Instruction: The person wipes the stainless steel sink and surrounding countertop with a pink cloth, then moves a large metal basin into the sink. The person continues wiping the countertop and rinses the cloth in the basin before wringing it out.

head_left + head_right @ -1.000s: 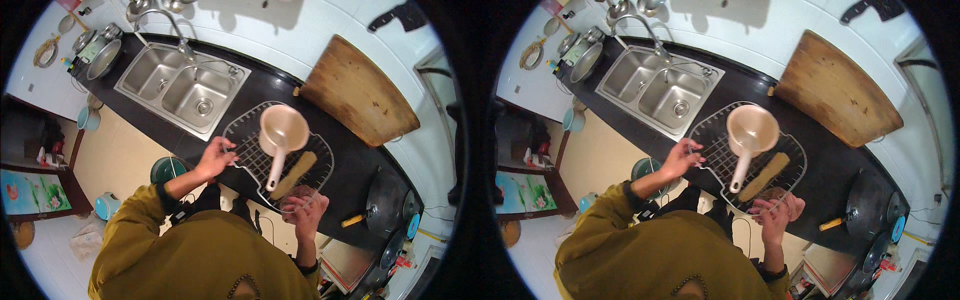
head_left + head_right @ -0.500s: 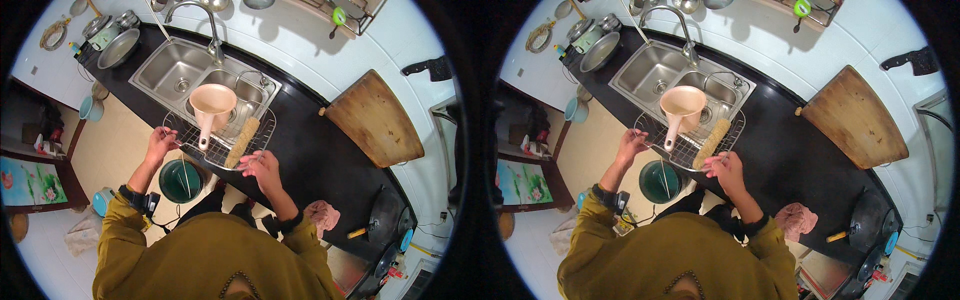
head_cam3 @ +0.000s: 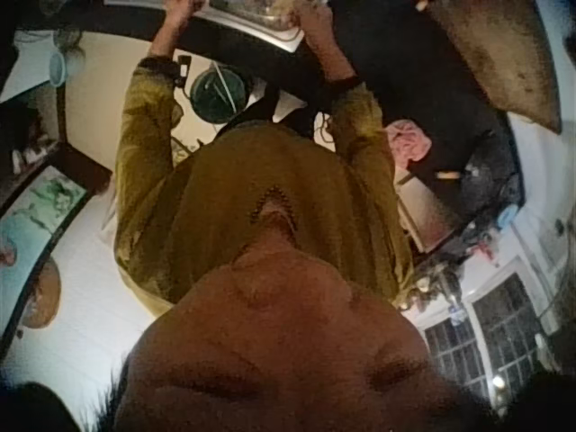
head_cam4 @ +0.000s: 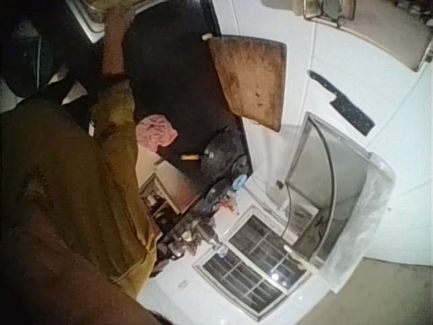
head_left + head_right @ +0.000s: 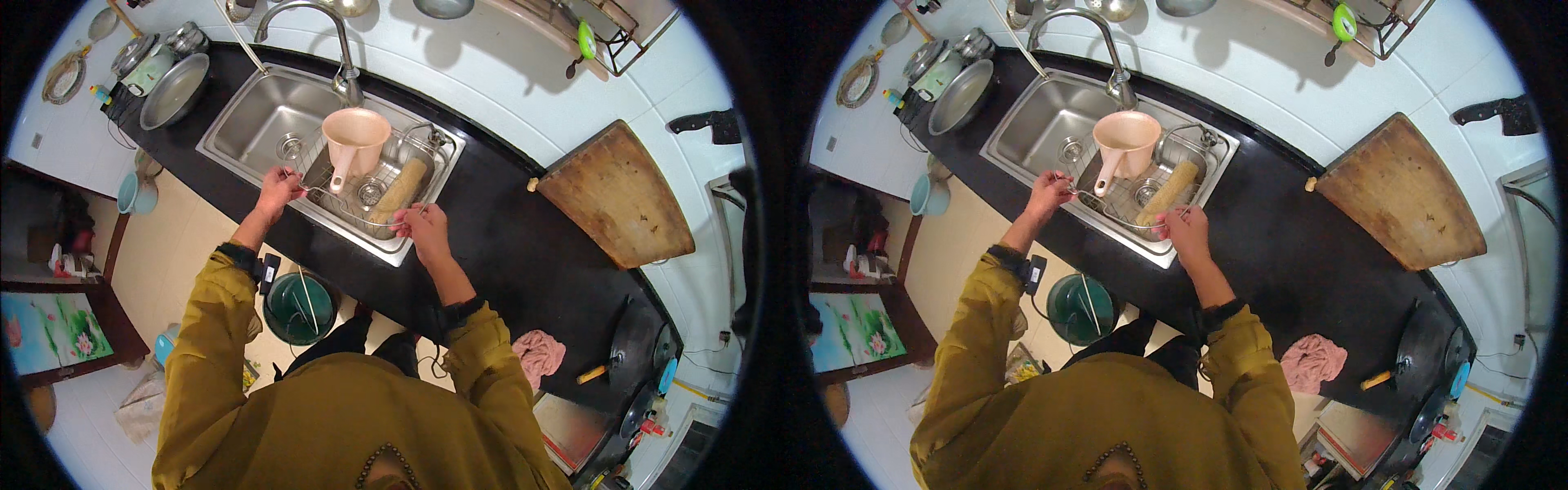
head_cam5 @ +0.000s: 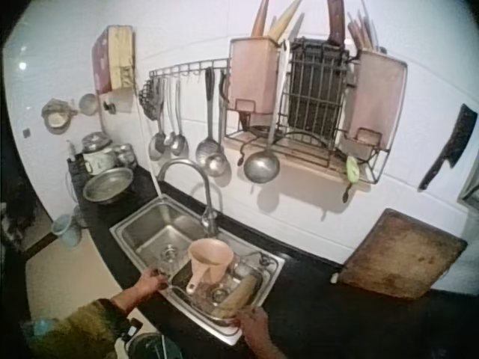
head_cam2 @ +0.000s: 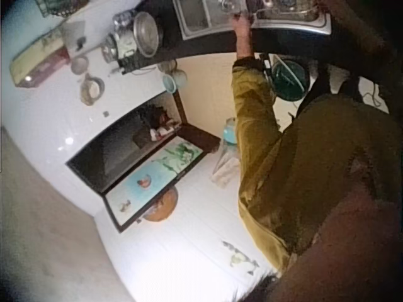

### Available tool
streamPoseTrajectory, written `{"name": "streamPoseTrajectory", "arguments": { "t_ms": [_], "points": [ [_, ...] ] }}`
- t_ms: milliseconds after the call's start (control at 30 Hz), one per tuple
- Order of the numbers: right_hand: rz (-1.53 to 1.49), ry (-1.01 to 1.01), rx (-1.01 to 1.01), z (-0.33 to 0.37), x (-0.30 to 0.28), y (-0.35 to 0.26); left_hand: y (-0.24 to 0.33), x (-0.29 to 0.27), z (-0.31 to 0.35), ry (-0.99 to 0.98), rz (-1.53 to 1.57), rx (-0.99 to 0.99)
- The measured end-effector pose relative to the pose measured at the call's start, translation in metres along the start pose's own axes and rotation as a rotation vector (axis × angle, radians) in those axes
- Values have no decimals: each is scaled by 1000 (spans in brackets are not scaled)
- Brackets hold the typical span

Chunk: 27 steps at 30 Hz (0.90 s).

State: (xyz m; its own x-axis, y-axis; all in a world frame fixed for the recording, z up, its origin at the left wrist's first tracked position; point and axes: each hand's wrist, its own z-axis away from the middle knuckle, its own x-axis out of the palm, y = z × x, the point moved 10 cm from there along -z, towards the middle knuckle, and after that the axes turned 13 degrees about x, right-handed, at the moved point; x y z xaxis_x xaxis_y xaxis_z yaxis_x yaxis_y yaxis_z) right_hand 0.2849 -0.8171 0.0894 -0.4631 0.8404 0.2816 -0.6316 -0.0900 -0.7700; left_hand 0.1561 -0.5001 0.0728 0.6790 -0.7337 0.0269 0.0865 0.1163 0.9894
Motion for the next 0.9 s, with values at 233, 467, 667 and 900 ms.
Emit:
{"name": "streamPoseTrajectory", "arguments": {
  "t_ms": [233,467,667,900],
  "points": [
    [69,118,29,-26,-16,54,-66,-13,-15,-23,-248,4],
    [237,254,256,-33,-30,100,-82,-32,-13,-6,-571,8],
    [837,359,105,-15,-43,76,-75,-26,-22,-137,-951,69],
    [1110,731,-271,127,-174,22,-49,-40,-12,56,-1170,207]
  ]
}}
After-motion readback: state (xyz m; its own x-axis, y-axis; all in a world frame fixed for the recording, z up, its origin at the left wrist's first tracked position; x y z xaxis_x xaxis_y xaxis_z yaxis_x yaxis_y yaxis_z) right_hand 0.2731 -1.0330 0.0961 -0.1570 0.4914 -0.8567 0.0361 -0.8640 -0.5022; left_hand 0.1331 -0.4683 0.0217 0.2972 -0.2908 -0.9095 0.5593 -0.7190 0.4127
